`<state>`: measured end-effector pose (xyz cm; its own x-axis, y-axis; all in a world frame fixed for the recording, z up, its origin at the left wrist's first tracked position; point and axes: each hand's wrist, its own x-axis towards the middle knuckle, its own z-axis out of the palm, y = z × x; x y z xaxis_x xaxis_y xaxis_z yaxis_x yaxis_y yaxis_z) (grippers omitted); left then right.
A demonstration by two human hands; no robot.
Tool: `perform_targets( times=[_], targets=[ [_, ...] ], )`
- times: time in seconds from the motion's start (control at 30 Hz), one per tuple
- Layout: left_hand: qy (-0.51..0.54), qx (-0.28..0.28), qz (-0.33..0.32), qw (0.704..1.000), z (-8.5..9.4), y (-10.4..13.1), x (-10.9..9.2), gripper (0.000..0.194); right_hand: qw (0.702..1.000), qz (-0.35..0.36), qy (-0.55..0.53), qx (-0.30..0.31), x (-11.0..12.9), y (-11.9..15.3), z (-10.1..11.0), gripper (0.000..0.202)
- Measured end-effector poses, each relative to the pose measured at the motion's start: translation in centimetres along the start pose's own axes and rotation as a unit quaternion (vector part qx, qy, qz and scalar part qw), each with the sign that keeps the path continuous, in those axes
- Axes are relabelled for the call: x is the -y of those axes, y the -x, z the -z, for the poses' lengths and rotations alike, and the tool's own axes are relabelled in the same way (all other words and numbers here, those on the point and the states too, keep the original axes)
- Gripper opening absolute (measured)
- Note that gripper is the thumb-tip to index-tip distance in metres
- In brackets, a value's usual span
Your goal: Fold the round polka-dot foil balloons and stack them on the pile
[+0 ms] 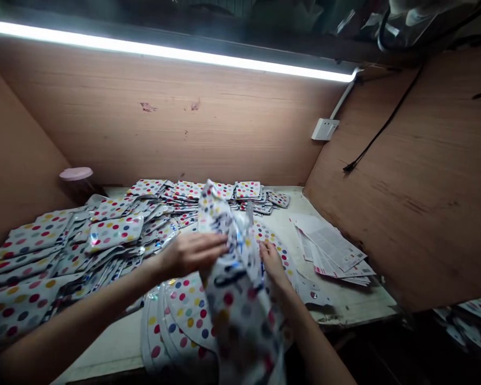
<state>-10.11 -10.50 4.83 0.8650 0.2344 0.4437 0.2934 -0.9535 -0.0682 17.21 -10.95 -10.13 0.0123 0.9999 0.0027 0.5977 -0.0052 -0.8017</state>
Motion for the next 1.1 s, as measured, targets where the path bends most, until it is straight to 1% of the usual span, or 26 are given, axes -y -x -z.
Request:
perform_targets(
  times=[0.07, 0.1, 0.13, 0.17, 0.2, 0.23, 0.3, 0.37, 0.4, 0.43, 0.47, 0.5, 0.57, 0.63, 0.67, 0.7, 0.77, 0.83, 0.9, 0.97, 1.0, 1.07, 1.1],
  targets=[
    [0.026, 0.070, -0.060, 0.995, -4.5, 4.1, -1.3, 0.030, 0.998, -0.043, -0.053, 0.003, -0.1, 2.3, 0.4, 0.066],
    [0.037, 0.103, -0.071, 0.991, -6.3, 5.7, -1.7, 0.031, 0.996, -0.057, -0.062, 0.001, 0.0, 3.3, 0.4, 0.065],
    [0.048, 0.131, -0.068, 0.988, -7.7, 6.9, -2.1, 0.032, 0.995, -0.068, -0.072, 0.003, 0.1, 4.2, 0.3, 0.062],
    [0.058, 0.153, -0.055, 0.985, -8.7, 7.9, -2.5, 0.034, 0.994, -0.077, -0.083, 0.005, 0.3, 4.9, 0.0, 0.059],
    [0.069, 0.166, -0.037, 0.983, -9.3, 8.5, -2.7, 0.036, 0.993, -0.084, -0.084, 0.006, 0.6, 5.4, -0.5, 0.055],
    [0.076, 0.175, -0.019, 0.981, -9.6, 8.8, -3.0, 0.040, 0.994, -0.089, -0.067, 0.002, 1.1, 5.7, -1.0, 0.052],
    [0.082, 0.186, -0.001, 0.979, -9.8, 8.9, -3.6, 0.045, 0.995, -0.092, 0.028, -0.031, 2.2, 6.0, -2.2, 0.047],
    [0.075, 0.190, -0.005, 0.979, -9.9, 8.8, -4.1, 0.048, 0.981, -0.091, 0.157, -0.067, 3.4, 5.9, -3.3, 0.036],
    [0.070, 0.189, -0.005, 0.979, -10.0, 8.8, -4.3, 0.048, 0.972, -0.090, 0.204, -0.077, 3.9, 5.9, -3.9, 0.029],
    [0.065, 0.188, -0.003, 0.980, -10.2, 8.8, -4.6, 0.049, 0.968, -0.085, 0.221, -0.079, 4.5, 6.0, -4.3, 0.023],
    [0.062, 0.187, 0.001, 0.980, -10.4, 8.9, -4.7, 0.050, 0.972, -0.077, 0.210, -0.075, 4.9, 6.1, -4.7, 0.020],
    [0.061, 0.186, 0.006, 0.981, -10.6, 9.1, -4.9, 0.051, 0.980, -0.065, 0.173, -0.068, 5.2, 6.4, -4.9, 0.020],
    [0.065, 0.184, 0.014, 0.981, -10.9, 9.4, -5.0, 0.054, 0.997, -0.018, 0.059, -0.056, 5.4, 7.2, -5.2, 0.019],
    [0.070, 0.179, 0.017, 0.981, -11.1, 9.7, -5.0, 0.057, 0.997, 0.060, -0.034, -0.029, 5.1, 8.1, -5.2, 0.019],
    [0.072, 0.175, 0.016, 0.982, -11.1, 9.7, -5.0, 0.057, 0.993, 0.108, -0.051, -0.009, 4.7, 8.5, -5.2, 0.019],
    [0.073, 0.170, 0.014, 0.983, -11.0, 9.8, -4.9, 0.056, 0.987, 0.155, -0.048, 0.016, 4.2, 8.8, -5.0, 0.020],
    [0.067, 0.156, 0.012, 0.985, -10.9, 9.9, -5.0, 0.051, 0.970, 0.230, -0.010, 0.079, 3.1, 9.2, -4.7, 0.029],
    [0.053, 0.136, 0.013, 0.989, -10.7, 9.9, -5.2, 0.043, 0.950, 0.274, 0.030, 0.147, 2.2, 9.4, -4.3, 0.038],
    [0.038, 0.117, 0.014, 0.992, -10.7, 10.0, -5.6, 0.036, 0.933, 0.296, 0.056, 0.196, 1.6, 9.5, -4.1, 0.043],
    [0.029, 0.102, 0.022, 0.994, -10.7, 10.2, -6.2, 0.031, 0.924, 0.308, 0.070, 0.217, 1.6, 9.6, -4.3, 0.046],
    [0.026, 0.097, 0.032, 0.994, -10.9, 10.2, -6.5, 0.029, 0.923, 0.311, 0.072, 0.216, 1.6, 9.7, -4.4, 0.048],
    [0.024, 0.097, 0.060, 0.993, -11.3, 10.3, -7.0, 0.026, 0.922, 0.324, 0.065, 0.202, 1.8, 9.8, -4.9, 0.049],
    [0.027, 0.100, 0.073, 0.992, -11.5, 10.3, -7.1, 0.026, 0.923, 0.332, 0.059, 0.185, 1.9, 9.8, -5.0, 0.047]
  ],
)
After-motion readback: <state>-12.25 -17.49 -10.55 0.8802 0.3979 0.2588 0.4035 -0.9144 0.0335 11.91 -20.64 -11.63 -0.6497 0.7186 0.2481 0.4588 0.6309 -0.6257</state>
